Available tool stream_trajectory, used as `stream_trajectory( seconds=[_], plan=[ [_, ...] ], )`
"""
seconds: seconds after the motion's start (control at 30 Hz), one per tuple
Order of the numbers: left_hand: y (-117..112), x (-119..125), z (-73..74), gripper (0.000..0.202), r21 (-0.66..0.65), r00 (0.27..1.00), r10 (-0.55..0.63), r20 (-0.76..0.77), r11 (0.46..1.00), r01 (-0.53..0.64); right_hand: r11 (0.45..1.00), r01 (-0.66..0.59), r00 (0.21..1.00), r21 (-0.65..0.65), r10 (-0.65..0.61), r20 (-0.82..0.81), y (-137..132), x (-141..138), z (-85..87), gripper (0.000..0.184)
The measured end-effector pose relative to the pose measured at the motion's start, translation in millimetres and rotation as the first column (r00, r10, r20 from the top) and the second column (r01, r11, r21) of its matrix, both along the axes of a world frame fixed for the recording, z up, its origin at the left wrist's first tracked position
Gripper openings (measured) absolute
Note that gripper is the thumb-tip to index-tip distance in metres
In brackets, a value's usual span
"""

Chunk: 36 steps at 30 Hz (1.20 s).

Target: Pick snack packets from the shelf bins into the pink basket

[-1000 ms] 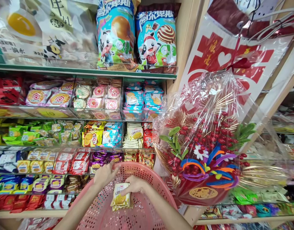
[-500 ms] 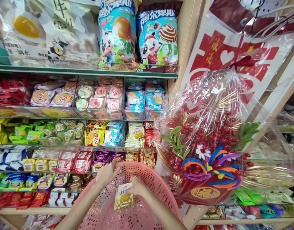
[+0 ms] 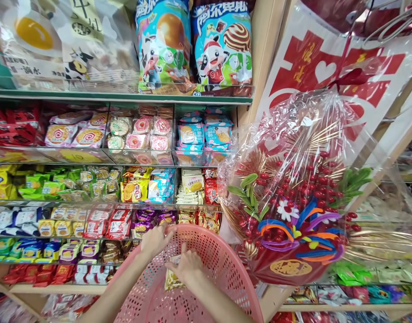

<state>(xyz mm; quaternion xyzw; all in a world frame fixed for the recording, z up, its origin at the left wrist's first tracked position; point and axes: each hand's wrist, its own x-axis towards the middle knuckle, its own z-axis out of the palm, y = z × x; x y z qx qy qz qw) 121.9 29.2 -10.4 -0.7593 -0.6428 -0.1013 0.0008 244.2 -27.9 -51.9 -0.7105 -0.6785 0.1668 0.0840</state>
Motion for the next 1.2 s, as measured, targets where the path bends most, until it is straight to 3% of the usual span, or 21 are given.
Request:
stream_trajectory(
  seconds=[0.37, 0.57, 1.2],
  plan=[
    [3.2, -2.2, -3.6, 0.047, 0.011, 1.0, 0.006, 0.008, 1.0, -0.006, 0.985, 0.154, 0.975, -0.084, -0.137, 0.177, 1.4, -40.8, -28.5, 0.101],
    [4.6, 1.2, -5.9, 0.051, 0.002, 1.0, 0.005, 0.008, 1.0, -0.005, 0.96, 0.269, 0.955, -0.081, -0.255, 0.15, -2.4, -50.0, -42.0, 0.106],
    [-0.8, 0.2, -3.3, 0.054, -0.009, 1.0, -0.002, 0.028, 1.0, 0.003, 0.957, 0.273, 0.961, -0.097, -0.266, 0.074, -12.0, -43.4, -23.7, 0.095]
  ],
)
